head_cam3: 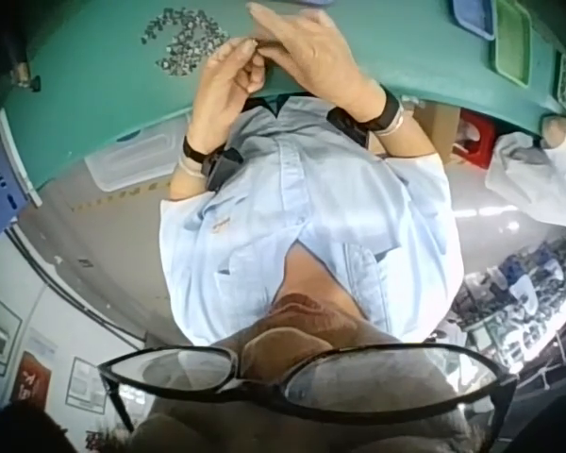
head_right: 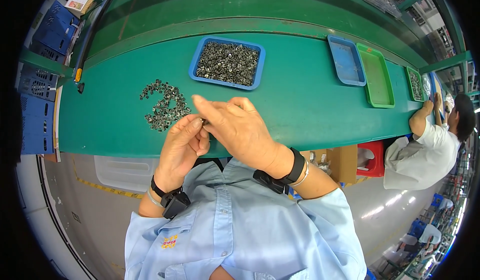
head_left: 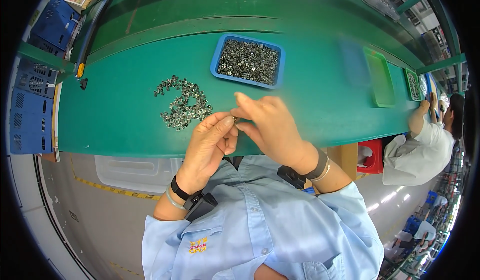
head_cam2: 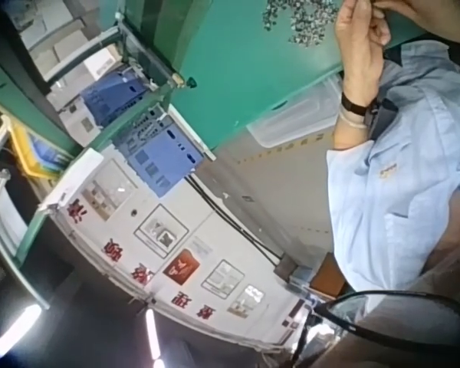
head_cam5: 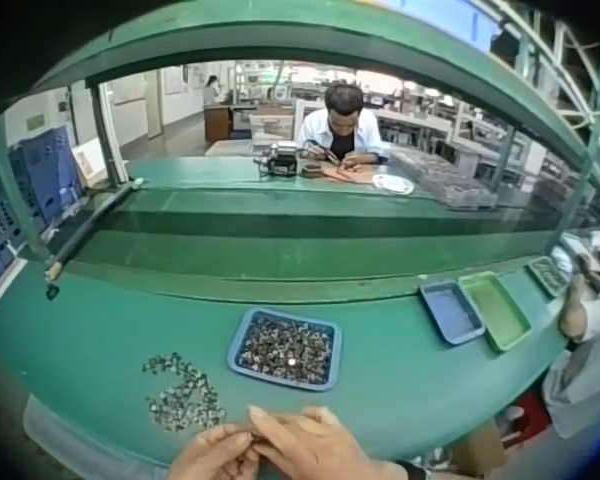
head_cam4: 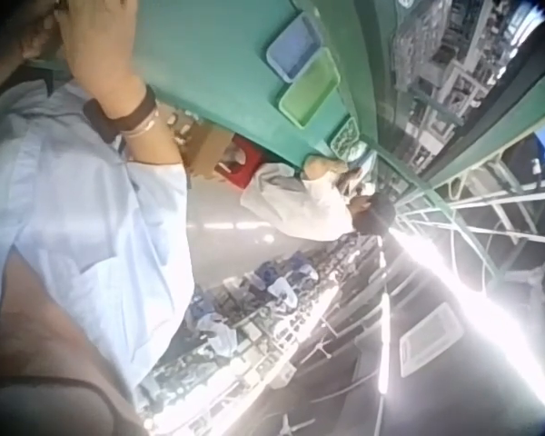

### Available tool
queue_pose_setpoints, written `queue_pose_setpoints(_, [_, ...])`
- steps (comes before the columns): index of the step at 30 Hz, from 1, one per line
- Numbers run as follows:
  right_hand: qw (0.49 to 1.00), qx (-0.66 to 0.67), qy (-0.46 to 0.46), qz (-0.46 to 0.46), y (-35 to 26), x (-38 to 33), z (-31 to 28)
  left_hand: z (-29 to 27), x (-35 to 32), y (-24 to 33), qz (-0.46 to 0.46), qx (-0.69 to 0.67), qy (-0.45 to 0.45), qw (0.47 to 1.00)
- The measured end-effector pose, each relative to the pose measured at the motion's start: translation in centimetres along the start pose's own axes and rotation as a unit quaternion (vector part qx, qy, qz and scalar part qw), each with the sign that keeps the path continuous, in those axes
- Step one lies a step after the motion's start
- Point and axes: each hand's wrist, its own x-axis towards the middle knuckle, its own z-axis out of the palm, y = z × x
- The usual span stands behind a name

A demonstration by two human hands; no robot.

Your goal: Sort small electronic components from a pile on a workbench into a plastic tray.

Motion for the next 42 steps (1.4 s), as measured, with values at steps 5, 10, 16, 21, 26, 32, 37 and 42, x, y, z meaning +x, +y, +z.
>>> queue_pose_setpoints(5, [0.992,0.107,-0.015,0.065,1.0,-0.7,0.2,-0.3,-0.3,0.0,0.005,0.022,-0.015,1.000])
queue_pose_setpoints(10, [0.990,0.127,-0.007,0.051,1.1,-0.7,0.5,-0.4,-0.6,-0.2,0.006,0.041,-0.018,0.999])
queue_pose_setpoints(16, [0.991,0.128,-0.001,0.040,1.2,-0.6,0.1,0.8,-1.1,0.2,0.012,0.034,-0.020,0.999])
queue_pose_setpoints(21, [0.991,0.130,0.024,0.023,1.1,-0.5,0.2,0.8,-0.9,0.1,0.026,0.051,-0.034,0.998])
queue_pose_setpoints(26, [0.983,0.173,0.015,0.054,0.9,-0.9,0.2,0.3,-0.5,-0.5,0.023,-0.002,-0.069,0.997])
queue_pose_setpoints(32, [0.962,0.253,0.015,0.104,0.1,-1.1,0.3,-0.1,0.0,-1.7,0.052,-0.093,-0.134,0.985])
queue_pose_setpoints(37, [0.959,0.267,0.026,0.095,-0.3,-1.0,0.3,-0.3,0.0,-2.0,0.071,-0.091,-0.145,0.983])
queue_pose_setpoints(42, [0.965,0.245,0.020,0.094,0.4,-1.2,0.3,0.0,-0.2,-1.2,0.059,-0.034,-0.115,0.991])
